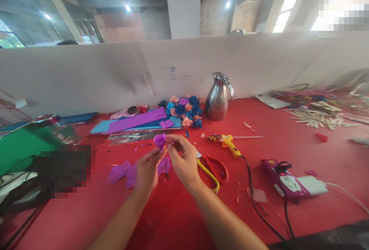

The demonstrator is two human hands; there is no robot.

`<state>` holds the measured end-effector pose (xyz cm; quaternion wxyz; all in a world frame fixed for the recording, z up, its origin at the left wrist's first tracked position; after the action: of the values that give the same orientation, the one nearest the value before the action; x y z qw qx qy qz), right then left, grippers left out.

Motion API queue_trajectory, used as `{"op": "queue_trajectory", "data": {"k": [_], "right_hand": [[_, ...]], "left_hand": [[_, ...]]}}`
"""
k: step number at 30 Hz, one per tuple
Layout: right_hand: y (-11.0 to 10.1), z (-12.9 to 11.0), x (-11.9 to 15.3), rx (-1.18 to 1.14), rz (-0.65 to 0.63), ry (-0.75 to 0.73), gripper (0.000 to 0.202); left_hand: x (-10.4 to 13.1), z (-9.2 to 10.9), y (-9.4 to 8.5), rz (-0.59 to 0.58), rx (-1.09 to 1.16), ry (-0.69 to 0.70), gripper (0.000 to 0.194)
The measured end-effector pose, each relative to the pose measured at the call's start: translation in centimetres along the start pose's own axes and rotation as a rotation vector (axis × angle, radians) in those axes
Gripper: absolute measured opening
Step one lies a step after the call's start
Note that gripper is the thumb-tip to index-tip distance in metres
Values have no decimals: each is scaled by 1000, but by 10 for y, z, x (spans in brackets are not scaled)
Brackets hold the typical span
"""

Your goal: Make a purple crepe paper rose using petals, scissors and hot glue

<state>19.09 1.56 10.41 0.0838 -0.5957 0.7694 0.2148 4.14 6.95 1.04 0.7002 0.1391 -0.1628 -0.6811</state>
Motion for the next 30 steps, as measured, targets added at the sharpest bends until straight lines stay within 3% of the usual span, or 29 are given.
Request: {"op": "queue_trajectory", "data": {"k": [5,9,13,20,25,30], "right_hand": [[-13,7,-2,-94,112,51,11],[0,29,-9,88,-51,163,13],[13,33,-11,222,-195,109,17],[14,30,-9,230,-206,101,20],[6,22,-10,196,-117,49,18],[9,23,-10,219,-148,58,14]], "left_hand": [[2,6,3,-12,-12,17,24],[6,13,11,-67,-8,32,18],[9,11,20,-130,11,-17,19],[10,12,27,-150,92,-73,14],[12,14,32,-169,131,-88,11],[12,11,33,-206,112,-76,11]]}}
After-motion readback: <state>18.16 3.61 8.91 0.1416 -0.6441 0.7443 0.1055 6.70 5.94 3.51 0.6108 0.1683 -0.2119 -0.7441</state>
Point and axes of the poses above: each hand's wrist, its own x-axis away from the middle knuckle, its own y-axis out of the palm, z = x × y, the point moved 10 cm from there along -x, towards the middle knuckle, and after that the axes turned 3 degrees about -z, right-handed, at the moved point
